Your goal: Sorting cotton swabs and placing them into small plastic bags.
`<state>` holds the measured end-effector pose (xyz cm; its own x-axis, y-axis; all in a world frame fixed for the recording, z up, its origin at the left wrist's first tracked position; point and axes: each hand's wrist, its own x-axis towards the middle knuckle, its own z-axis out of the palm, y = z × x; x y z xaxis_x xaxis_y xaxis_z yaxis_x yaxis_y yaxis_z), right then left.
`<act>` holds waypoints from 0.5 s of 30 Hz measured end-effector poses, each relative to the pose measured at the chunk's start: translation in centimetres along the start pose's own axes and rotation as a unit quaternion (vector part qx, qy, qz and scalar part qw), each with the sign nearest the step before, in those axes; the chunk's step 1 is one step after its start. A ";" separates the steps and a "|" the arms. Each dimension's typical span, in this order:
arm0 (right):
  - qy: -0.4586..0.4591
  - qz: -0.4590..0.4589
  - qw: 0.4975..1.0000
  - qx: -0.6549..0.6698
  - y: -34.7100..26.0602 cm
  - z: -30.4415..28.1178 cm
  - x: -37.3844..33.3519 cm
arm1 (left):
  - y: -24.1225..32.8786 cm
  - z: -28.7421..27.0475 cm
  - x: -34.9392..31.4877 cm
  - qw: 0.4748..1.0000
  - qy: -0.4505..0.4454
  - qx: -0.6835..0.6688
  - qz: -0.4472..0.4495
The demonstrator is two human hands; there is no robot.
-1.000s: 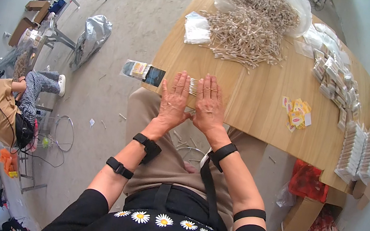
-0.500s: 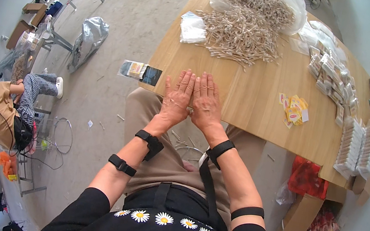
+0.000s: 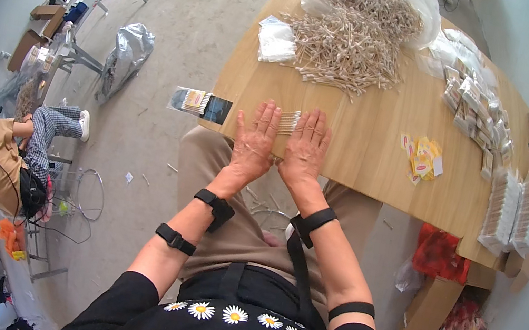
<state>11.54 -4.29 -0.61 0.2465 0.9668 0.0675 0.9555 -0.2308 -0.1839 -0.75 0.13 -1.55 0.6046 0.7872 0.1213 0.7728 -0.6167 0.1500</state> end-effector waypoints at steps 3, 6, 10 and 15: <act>-0.054 -0.018 0.998 0.026 -0.1 -1.1 0.1 | -0.1 -0.2 -0.2 1.000 -0.007 -0.007 -0.011; -0.034 -0.108 0.992 0.052 -0.1 -0.6 0.5 | -0.1 -0.7 0.0 1.000 -0.020 -0.019 -0.004; 0.007 -0.112 0.993 0.033 0.4 0.7 0.4 | -0.7 -4.6 -0.3 0.996 -0.044 -0.071 -0.023; 0.038 -0.112 0.993 0.020 0.4 0.9 0.4 | -1.0 -20.8 -3.1 0.721 -0.055 -0.690 0.035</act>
<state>11.87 -3.86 -1.50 0.0420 0.9820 0.1843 0.9807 -0.0053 -0.1953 -7.40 -1.75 18.33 0.7025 0.7033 0.1089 -0.1420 -0.0114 0.9898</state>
